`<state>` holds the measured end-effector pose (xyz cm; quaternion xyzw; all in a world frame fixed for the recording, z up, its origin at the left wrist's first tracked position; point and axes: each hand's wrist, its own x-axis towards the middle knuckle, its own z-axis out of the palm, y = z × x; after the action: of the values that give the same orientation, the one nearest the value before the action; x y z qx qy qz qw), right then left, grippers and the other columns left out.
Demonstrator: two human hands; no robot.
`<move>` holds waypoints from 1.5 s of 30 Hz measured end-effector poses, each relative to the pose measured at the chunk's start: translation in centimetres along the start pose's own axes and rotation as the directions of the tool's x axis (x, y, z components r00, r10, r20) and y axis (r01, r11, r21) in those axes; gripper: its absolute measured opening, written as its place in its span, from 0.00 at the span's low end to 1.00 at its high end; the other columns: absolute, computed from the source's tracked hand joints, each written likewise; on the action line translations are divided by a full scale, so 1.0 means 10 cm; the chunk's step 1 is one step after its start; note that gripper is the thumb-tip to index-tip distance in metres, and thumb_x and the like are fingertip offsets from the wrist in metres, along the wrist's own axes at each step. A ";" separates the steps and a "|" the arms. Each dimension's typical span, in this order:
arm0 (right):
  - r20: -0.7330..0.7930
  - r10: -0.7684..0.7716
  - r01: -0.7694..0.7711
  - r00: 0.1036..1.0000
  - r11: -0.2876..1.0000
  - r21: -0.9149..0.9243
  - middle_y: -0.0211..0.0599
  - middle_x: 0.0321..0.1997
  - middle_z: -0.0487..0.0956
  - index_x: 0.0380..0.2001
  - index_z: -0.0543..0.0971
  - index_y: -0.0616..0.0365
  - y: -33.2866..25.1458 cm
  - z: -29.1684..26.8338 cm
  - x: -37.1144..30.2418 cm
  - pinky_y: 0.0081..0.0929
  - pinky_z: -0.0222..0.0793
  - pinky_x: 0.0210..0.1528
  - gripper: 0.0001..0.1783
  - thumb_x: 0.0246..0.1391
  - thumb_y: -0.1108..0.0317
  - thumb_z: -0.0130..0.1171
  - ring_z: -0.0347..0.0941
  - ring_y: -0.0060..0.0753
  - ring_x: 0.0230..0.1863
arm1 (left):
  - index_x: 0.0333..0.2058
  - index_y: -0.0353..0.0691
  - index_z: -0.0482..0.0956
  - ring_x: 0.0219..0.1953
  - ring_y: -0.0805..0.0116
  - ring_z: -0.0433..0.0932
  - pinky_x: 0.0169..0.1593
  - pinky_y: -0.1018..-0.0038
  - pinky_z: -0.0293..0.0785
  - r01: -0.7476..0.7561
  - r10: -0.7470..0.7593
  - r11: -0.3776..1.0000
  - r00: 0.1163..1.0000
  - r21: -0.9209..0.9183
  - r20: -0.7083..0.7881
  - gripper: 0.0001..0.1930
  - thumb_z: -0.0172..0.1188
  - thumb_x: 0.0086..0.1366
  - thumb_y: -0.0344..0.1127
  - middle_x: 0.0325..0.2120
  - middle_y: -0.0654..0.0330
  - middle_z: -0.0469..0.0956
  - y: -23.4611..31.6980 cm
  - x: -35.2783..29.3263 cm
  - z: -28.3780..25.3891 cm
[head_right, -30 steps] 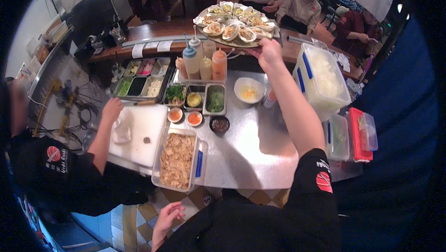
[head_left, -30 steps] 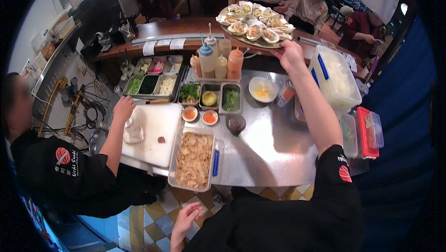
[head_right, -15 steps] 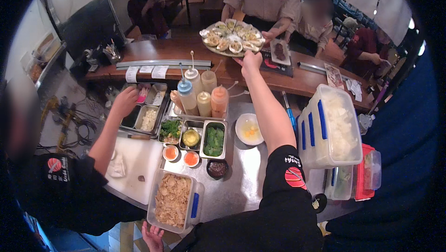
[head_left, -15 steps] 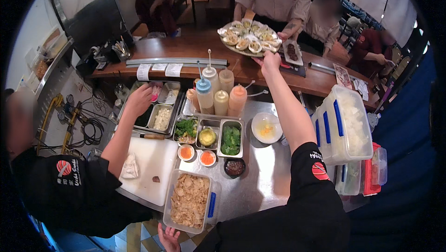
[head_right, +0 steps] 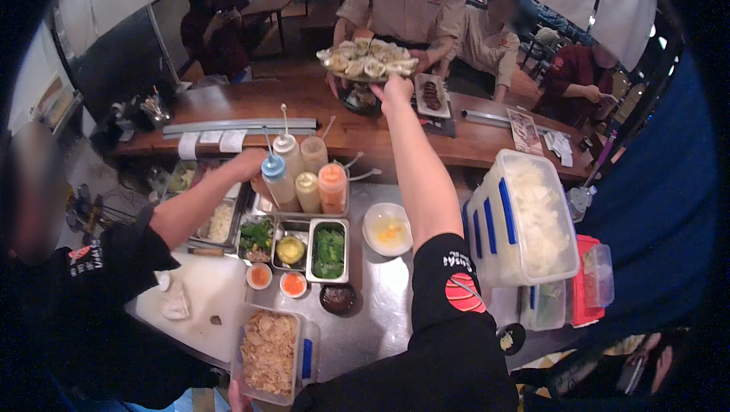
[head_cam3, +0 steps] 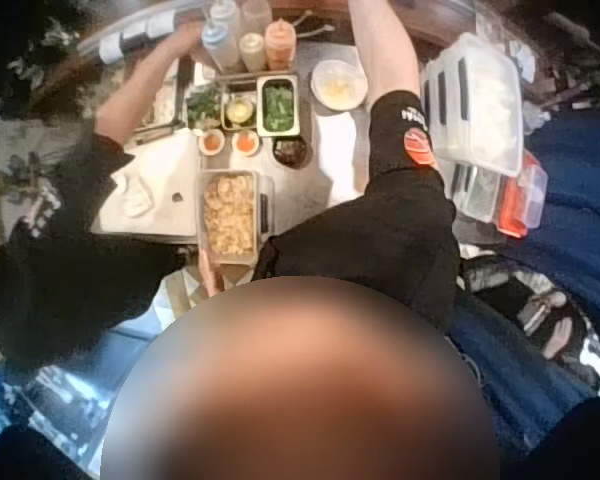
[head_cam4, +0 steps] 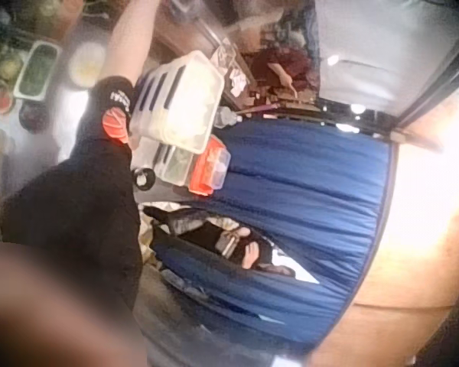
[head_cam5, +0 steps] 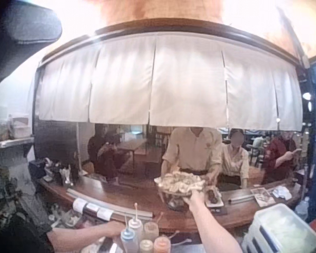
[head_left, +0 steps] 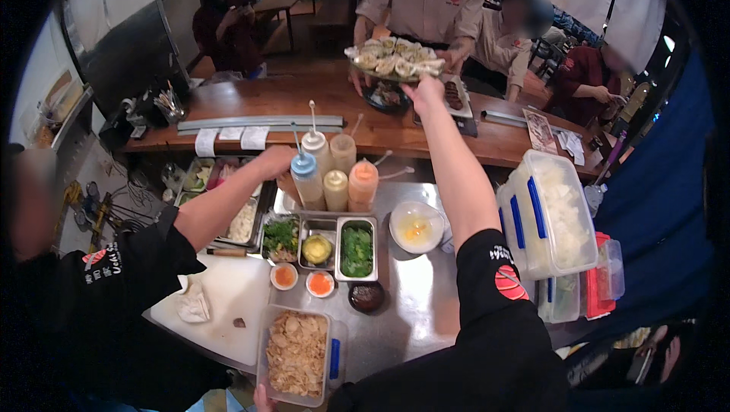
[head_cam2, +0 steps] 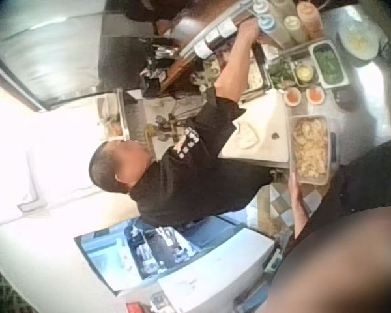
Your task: The person assembles and finishes seafood dishes at a kitchen counter. They use a culinary torch to sear scallops, sprinkle salt and toppings on oysters, and handle various containers of ingredients. A coworker slices meat nearby while the person plates and garnishes the seafood.
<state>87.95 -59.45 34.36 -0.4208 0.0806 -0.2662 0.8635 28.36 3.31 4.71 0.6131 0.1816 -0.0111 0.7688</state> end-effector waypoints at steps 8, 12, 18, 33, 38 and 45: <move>0.278 -0.073 0.086 0.958 0.996 -0.037 0.45 0.41 0.78 0.48 0.72 0.67 -0.66 0.51 -2.78 0.34 0.69 0.57 0.19 0.67 0.60 0.46 0.74 0.38 0.45 | 0.65 0.35 0.64 0.64 0.63 0.64 0.65 0.69 0.57 0.404 -0.377 0.897 0.911 0.181 -0.165 0.31 0.57 0.66 0.43 0.61 0.55 0.68 0.40 -0.28 0.10; 0.601 0.726 0.125 0.334 0.598 -0.792 0.39 0.37 0.82 0.43 0.79 0.62 -0.37 -0.56 -4.42 0.30 0.74 0.46 0.16 0.61 0.60 0.56 0.78 0.32 0.42 | 0.64 0.34 0.64 0.65 0.61 0.63 0.67 0.67 0.56 0.247 -0.293 0.898 0.953 0.363 0.075 0.31 0.55 0.65 0.40 0.62 0.53 0.67 0.79 -0.28 0.39; -0.032 0.898 -0.175 0.439 0.051 -0.983 0.54 0.36 0.83 0.36 0.83 0.64 0.95 -1.13 -5.92 0.44 0.75 0.43 0.23 0.51 0.52 0.57 0.81 0.50 0.37 | 0.64 0.31 0.62 0.61 0.52 0.69 0.63 0.60 0.65 0.160 -0.264 0.930 0.917 0.331 0.298 0.33 0.51 0.62 0.41 0.62 0.45 0.66 0.48 -0.03 0.55; 0.090 0.627 -0.027 0.774 0.174 -0.984 0.57 0.34 0.83 0.33 0.83 0.69 1.17 -1.21 -6.58 0.41 0.77 0.42 0.14 0.45 0.69 0.59 0.81 0.55 0.40 | 0.68 0.40 0.57 0.60 0.49 0.71 0.56 0.62 0.75 0.051 -0.246 0.923 0.840 0.380 0.483 0.30 0.46 0.70 0.41 0.62 0.39 0.65 0.41 0.16 0.00; 0.082 0.476 -0.086 0.875 0.322 -0.943 0.55 0.32 0.82 0.35 0.81 0.65 1.53 -1.47 -6.54 0.46 0.74 0.45 0.15 0.48 0.65 0.55 0.80 0.55 0.40 | 0.66 0.38 0.60 0.59 0.52 0.72 0.47 0.70 0.80 0.026 -0.211 0.947 0.803 0.322 0.557 0.27 0.41 0.72 0.40 0.63 0.38 0.64 0.43 0.15 -0.01; 0.339 0.300 0.067 0.892 0.653 -0.755 0.52 0.26 0.79 0.23 0.76 0.61 0.69 -1.33 -6.28 0.46 0.71 0.36 0.14 0.49 0.60 0.54 0.78 0.53 0.31 | 0.67 0.39 0.56 0.57 0.53 0.74 0.45 0.71 0.80 0.064 -0.247 0.920 0.861 0.387 0.445 0.29 0.46 0.70 0.41 0.63 0.43 0.64 0.58 -0.01 0.05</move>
<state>32.71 -31.91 15.31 -0.7801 0.0155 -0.0504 0.6234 29.80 4.24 10.29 0.7035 0.0276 -0.2604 0.6607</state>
